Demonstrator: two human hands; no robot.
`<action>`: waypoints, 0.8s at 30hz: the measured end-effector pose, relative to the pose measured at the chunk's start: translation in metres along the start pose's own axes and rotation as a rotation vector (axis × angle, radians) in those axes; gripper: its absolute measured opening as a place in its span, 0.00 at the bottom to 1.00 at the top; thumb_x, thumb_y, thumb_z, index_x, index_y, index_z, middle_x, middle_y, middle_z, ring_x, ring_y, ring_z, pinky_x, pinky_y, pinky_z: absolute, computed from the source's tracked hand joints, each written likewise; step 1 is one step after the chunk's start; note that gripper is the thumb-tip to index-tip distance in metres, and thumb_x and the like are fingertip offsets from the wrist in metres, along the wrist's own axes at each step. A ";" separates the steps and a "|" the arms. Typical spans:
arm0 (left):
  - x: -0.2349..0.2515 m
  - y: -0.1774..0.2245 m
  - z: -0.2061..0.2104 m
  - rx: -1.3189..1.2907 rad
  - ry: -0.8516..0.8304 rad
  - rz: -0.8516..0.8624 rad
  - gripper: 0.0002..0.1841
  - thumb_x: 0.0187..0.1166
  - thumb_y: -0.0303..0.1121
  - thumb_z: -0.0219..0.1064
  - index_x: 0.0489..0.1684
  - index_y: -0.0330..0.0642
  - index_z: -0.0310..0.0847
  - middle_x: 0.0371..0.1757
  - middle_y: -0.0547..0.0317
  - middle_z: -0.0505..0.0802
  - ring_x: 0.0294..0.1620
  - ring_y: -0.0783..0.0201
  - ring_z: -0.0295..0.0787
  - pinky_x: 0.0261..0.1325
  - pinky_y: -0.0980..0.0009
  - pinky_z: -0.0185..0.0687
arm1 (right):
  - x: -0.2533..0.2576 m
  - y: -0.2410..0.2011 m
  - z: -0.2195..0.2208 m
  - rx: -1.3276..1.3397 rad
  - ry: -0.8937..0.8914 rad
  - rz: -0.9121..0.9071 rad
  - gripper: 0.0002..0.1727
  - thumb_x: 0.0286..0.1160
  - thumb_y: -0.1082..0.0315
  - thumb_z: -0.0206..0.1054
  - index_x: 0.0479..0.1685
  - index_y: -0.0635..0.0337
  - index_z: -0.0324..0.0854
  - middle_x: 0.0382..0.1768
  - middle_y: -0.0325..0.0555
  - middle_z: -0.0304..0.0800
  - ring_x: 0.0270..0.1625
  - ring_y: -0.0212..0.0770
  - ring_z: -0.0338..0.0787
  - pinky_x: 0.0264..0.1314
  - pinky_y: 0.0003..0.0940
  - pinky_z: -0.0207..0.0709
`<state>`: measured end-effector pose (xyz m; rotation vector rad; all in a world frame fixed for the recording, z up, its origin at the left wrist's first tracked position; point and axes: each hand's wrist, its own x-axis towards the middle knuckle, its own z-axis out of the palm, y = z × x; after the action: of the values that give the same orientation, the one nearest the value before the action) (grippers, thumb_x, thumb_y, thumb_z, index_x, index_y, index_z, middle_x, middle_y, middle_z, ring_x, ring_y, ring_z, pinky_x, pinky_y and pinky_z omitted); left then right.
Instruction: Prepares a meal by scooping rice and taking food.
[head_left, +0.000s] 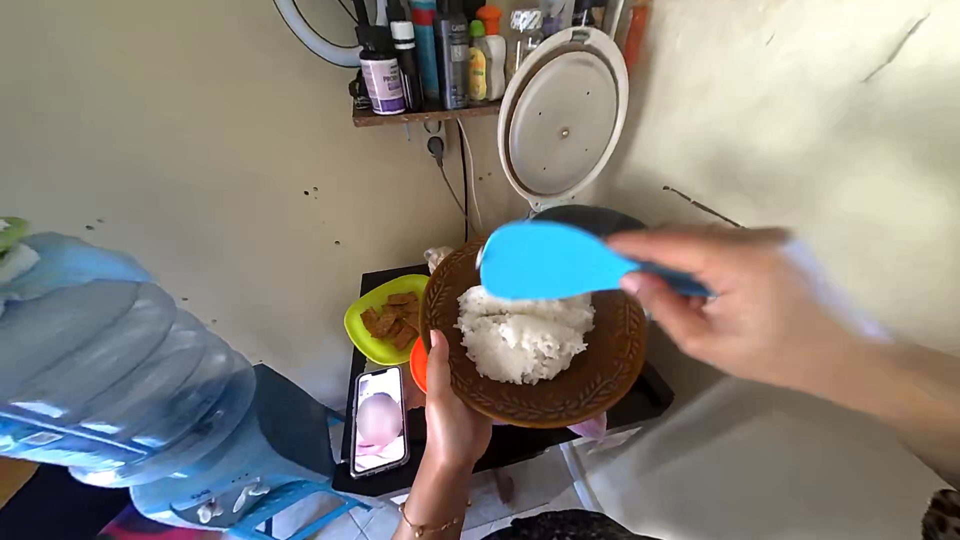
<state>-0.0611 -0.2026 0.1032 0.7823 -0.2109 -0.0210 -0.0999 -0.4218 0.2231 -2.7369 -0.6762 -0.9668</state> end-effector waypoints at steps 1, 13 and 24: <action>-0.002 -0.002 -0.001 0.006 -0.002 0.025 0.24 0.93 0.44 0.31 0.67 0.47 0.73 0.53 0.62 0.94 0.58 0.68 0.92 0.62 0.64 0.90 | -0.001 0.003 0.012 0.008 -0.041 -0.012 0.19 0.79 0.65 0.60 0.62 0.58 0.89 0.44 0.47 0.94 0.36 0.41 0.92 0.36 0.39 0.86; -0.005 -0.002 -0.017 0.048 0.025 0.039 0.24 0.92 0.43 0.31 0.66 0.51 0.76 0.53 0.65 0.94 0.59 0.70 0.91 0.64 0.65 0.88 | -0.008 0.000 0.021 0.077 -0.107 -0.042 0.18 0.80 0.59 0.59 0.57 0.52 0.92 0.37 0.38 0.93 0.31 0.30 0.87 0.29 0.29 0.81; 0.000 -0.003 -0.023 -0.004 0.064 0.002 0.26 0.93 0.42 0.29 0.65 0.50 0.77 0.53 0.62 0.94 0.58 0.69 0.92 0.63 0.65 0.89 | 0.021 0.022 0.026 0.008 -0.034 -0.009 0.18 0.84 0.64 0.60 0.62 0.61 0.88 0.48 0.57 0.94 0.41 0.54 0.92 0.39 0.54 0.83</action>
<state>-0.0564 -0.1889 0.0852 0.7773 -0.1512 0.0050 -0.0608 -0.4260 0.2161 -2.7515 -0.6973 -0.9192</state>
